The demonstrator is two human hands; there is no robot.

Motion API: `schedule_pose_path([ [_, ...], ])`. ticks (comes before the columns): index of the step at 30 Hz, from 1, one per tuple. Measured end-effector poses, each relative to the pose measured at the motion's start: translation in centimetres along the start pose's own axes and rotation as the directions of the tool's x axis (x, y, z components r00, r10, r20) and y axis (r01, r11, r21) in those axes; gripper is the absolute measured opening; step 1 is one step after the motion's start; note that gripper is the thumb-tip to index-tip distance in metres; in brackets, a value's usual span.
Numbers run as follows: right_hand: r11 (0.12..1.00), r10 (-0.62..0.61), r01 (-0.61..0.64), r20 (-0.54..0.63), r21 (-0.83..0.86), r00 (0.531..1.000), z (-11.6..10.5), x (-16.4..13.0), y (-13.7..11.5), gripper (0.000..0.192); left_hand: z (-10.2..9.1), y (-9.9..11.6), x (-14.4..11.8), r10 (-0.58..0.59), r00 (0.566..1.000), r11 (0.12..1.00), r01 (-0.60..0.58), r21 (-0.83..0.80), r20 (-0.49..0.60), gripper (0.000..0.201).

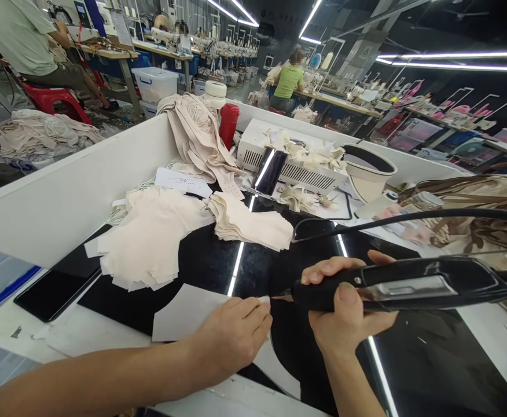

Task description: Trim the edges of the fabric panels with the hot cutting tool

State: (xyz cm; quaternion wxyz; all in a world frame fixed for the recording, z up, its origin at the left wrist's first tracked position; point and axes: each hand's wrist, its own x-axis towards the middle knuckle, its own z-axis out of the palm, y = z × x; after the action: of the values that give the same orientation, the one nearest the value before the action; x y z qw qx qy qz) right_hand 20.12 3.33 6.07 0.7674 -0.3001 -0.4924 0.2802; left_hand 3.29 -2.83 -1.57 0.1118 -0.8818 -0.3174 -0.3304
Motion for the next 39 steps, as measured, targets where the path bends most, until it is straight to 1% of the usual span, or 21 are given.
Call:
schedule_pose_path([
  [4,1.0,0.009,-0.009,-0.016,0.009,1.0,-0.04,0.25,-0.3,0.049,-0.07,0.01,0.07,-0.01,1.0,1.0,0.01,-0.009,-0.008,0.024],
  [9,1.0,0.002,-0.002,0.015,0.015,1.0,0.01,0.09,-0.16,0.051,0.01,0.07,0.09,-0.007,1.0,1.0,0.007,-0.006,0.002,0.024],
  [13,1.0,0.01,-0.01,0.005,-0.001,1.0,-0.01,-0.15,0.07,0.048,0.1,0.05,-0.09,-0.01,1.0,1.0,0.01,-0.019,-0.005,0.023],
  [19,1.0,-0.016,0.016,0.011,-0.004,1.0,0.11,-0.2,-0.02,0.045,0.3,0.04,-0.34,0.01,0.999,1.0,-0.01,-0.005,0.034,0.017],
  [26,1.0,0.0,0.0,-0.016,0.002,1.0,0.24,-0.18,-0.1,0.047,0.07,-0.02,-0.03,-0.001,1.0,1.0,0.001,0.006,0.014,0.024],
  [29,1.0,0.004,-0.004,0.003,0.008,1.0,0.17,-0.27,-0.02,0.047,0.0,0.04,-0.06,-0.006,1.0,1.0,0.006,-0.003,0.002,0.022],
  [32,1.0,0.008,-0.008,0.008,-0.002,1.0,0.16,-0.29,0.04,0.044,0.11,0.07,-0.31,0.009,0.999,1.0,-0.01,0.008,0.048,0.017],
  [35,1.0,0.003,-0.003,-0.001,-0.001,1.0,0.27,-0.19,0.04,0.042,0.36,0.06,-0.58,0.022,0.996,0.999,-0.025,0.029,0.086,0.017],
  [39,1.0,-0.002,0.002,-0.009,0.018,1.0,0.48,-0.18,0.14,0.044,0.48,0.02,-0.64,0.013,0.999,1.0,-0.014,0.028,0.052,0.017],
])
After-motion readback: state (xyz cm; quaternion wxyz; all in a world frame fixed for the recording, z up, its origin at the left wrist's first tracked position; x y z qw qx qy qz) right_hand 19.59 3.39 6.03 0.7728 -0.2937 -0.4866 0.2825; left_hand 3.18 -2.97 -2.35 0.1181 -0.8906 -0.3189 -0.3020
